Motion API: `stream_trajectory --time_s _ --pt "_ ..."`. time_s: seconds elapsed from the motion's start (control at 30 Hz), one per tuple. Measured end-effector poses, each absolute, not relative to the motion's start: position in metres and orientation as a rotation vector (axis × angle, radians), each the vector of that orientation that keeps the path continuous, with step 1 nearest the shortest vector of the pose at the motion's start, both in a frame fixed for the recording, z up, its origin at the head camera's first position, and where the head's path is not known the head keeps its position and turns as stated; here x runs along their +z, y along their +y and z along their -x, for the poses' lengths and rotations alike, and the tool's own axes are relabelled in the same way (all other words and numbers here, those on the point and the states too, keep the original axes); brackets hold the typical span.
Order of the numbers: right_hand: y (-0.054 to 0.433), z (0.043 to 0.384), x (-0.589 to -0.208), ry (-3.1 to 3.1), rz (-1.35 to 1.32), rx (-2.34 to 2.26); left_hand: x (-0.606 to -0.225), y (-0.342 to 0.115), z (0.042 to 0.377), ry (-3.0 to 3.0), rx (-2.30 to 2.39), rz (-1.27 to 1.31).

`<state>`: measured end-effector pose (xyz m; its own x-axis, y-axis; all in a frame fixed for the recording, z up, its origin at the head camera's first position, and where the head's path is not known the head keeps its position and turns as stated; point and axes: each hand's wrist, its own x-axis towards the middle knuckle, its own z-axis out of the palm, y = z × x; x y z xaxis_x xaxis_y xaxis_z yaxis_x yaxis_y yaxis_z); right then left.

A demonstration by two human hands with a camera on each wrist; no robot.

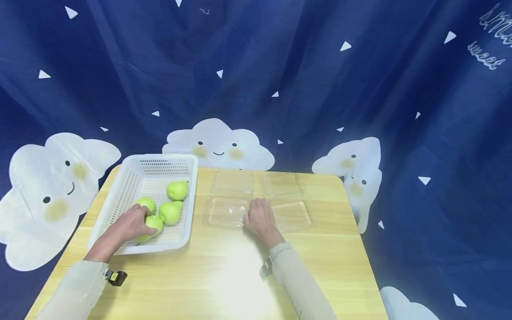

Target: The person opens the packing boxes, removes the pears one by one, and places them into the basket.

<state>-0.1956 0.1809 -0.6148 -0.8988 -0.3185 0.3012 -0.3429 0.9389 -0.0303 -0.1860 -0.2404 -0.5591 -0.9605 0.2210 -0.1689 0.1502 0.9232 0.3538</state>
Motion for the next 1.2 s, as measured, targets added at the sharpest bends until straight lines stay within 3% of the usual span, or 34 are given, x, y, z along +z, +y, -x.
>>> stream_trajectory --time_s 1.2 --pt "0.1817 0.1983 -0.6185 -2.733 -0.495 0.157 -0.5534 -0.2380 0.1910 2.803 0.529 -0.266"
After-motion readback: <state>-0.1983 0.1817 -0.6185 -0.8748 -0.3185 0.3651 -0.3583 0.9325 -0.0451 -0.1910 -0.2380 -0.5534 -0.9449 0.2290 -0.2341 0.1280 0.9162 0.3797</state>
